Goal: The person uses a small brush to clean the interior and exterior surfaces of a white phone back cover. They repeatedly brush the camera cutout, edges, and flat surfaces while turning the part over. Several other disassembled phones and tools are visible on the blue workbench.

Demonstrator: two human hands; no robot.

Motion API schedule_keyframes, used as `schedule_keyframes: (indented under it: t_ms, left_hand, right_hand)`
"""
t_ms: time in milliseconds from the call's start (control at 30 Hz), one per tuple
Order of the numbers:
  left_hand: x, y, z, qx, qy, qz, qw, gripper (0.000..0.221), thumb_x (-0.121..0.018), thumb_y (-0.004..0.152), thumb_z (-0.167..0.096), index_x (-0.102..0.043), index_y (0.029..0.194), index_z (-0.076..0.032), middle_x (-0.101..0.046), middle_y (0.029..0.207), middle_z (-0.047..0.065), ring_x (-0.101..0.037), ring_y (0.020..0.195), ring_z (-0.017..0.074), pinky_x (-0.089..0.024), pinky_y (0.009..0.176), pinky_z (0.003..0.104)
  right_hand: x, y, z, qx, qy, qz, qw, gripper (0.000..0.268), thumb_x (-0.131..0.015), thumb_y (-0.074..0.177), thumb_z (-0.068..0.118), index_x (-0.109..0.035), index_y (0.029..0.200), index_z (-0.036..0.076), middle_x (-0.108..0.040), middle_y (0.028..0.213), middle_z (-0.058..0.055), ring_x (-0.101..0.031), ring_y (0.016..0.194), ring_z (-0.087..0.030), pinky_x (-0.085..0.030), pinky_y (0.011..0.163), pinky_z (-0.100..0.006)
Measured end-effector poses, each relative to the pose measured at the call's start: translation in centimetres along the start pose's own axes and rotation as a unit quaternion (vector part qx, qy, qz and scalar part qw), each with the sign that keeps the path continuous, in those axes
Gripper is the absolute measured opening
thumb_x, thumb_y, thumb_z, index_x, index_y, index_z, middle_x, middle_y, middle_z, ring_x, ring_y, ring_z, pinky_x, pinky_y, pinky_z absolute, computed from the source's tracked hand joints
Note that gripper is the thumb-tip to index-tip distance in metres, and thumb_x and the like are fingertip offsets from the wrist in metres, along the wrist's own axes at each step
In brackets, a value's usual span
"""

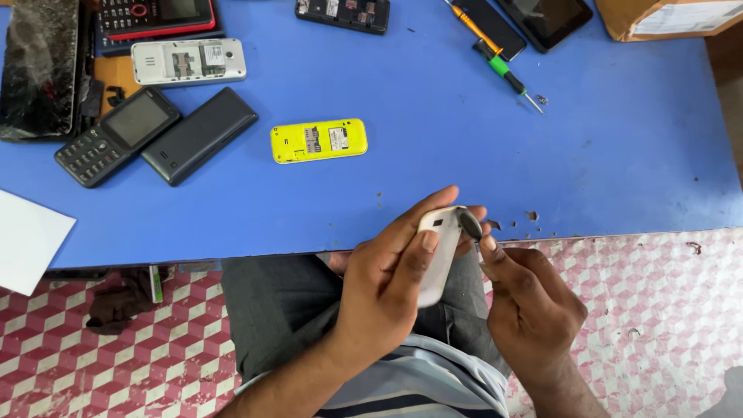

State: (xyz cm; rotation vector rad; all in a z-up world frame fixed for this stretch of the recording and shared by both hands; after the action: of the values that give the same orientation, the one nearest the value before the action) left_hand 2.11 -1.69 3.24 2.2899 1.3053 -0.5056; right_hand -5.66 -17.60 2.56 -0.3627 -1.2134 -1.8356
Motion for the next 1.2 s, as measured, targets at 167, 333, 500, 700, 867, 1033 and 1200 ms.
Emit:
schedule_keyframes:
  t_ms: [167, 333, 500, 700, 867, 1033, 1200]
  left_hand:
    - [0.0, -0.3, -0.9, -0.074, 0.185, -0.042, 0.979, 0.035, -0.045, 0.112, -0.001, -0.050, 0.146, 0.004, -0.071, 0.135, 0.019, -0.072, 0.126, 0.0257, -0.058, 0.111, 0.033]
    - [-0.1, -1.0, -1.3, -0.107, 0.276, -0.053, 0.954, 0.035, -0.051, 0.110, 0.001, -0.053, 0.144, 0.003, -0.074, 0.131, 0.015, -0.075, 0.118, 0.0189, -0.059, 0.104, 0.028]
    - [-0.2, -1.3, -1.2, -0.064, 0.281, -0.053, 0.956, 0.037, -0.052, 0.106, 0.000, -0.055, 0.143, 0.002, -0.077, 0.127, 0.014, -0.076, 0.096, 0.0153, -0.059, 0.087, 0.024]
    - [-0.4, -1.4, -0.4, -0.018, 0.211, -0.050, 0.976, 0.034, -0.050, 0.106, 0.001, -0.058, 0.139, 0.003, -0.077, 0.124, 0.016, -0.077, 0.107, 0.0186, -0.061, 0.092, 0.026]
    - [-0.1, -1.2, -0.5, -0.050, 0.187, -0.037, 0.980, 0.033, -0.046, 0.110, 0.002, -0.054, 0.142, 0.005, -0.073, 0.129, 0.018, -0.073, 0.123, 0.0227, -0.060, 0.104, 0.030]
    - [-0.3, -1.3, -0.7, -0.075, 0.214, -0.023, 0.974, 0.033, -0.045, 0.111, -0.001, -0.052, 0.142, 0.005, -0.071, 0.133, 0.019, -0.072, 0.125, 0.0251, -0.059, 0.104, 0.031]
    - [0.7, -0.3, -1.0, -0.086, 0.185, -0.060, 0.977, 0.031, -0.044, 0.113, -0.004, -0.054, 0.141, 0.005, -0.071, 0.134, 0.019, -0.072, 0.126, 0.0256, -0.060, 0.109, 0.033]
  right_hand:
    - [0.6, 0.7, 0.7, 0.001, -0.005, -0.038, 0.999, 0.037, -0.068, 0.095, -0.015, -0.069, 0.126, 0.005, -0.069, 0.087, -0.010, -0.065, 0.068, -0.010, -0.049, 0.058, -0.026]
    - [-0.1, 0.1, 0.1, 0.034, 0.035, 0.017, 0.999, 0.037, -0.066, 0.091, -0.015, -0.071, 0.121, 0.007, -0.071, 0.088, -0.011, -0.066, 0.069, -0.011, -0.050, 0.057, -0.026]
    - [-0.4, -0.3, -1.3, 0.043, 0.085, -0.010, 0.995, 0.031, -0.069, 0.093, -0.014, -0.069, 0.119, 0.003, -0.068, 0.083, -0.010, -0.064, 0.066, -0.010, -0.048, 0.055, -0.024]
    - [-1.0, -0.5, -2.7, 0.062, 0.171, 0.074, 0.981, 0.033, -0.067, 0.090, -0.016, -0.068, 0.114, 0.006, -0.069, 0.082, -0.009, -0.064, 0.063, -0.010, -0.048, 0.053, -0.024]
    - [0.1, -0.8, -2.5, 0.089, 0.154, 0.105, 0.978, 0.039, -0.066, 0.086, -0.015, -0.069, 0.118, 0.005, -0.068, 0.081, -0.009, -0.064, 0.062, -0.010, -0.051, 0.052, -0.024]
    - [0.2, -2.1, -1.3, 0.057, 0.059, 0.064, 0.995, 0.037, -0.068, 0.088, -0.013, -0.069, 0.118, 0.008, -0.068, 0.081, -0.010, -0.061, 0.057, -0.011, -0.046, 0.049, -0.027]
    - [-1.1, -3.3, 0.3, 0.085, 0.059, 0.130, 0.986, 0.046, -0.060, 0.082, -0.010, -0.071, 0.122, 0.011, -0.068, 0.082, -0.008, -0.064, 0.059, -0.015, -0.052, 0.050, -0.029]
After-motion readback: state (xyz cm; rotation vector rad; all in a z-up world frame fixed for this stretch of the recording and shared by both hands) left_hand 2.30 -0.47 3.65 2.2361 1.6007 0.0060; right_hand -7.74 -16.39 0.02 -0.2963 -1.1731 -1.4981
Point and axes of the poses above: each hand's wrist, its own y-axis towards the middle knuckle, its own x-axis out of the back of the hand, z = x × y, the point moved 4 cm from there along y, towards the middle knuckle
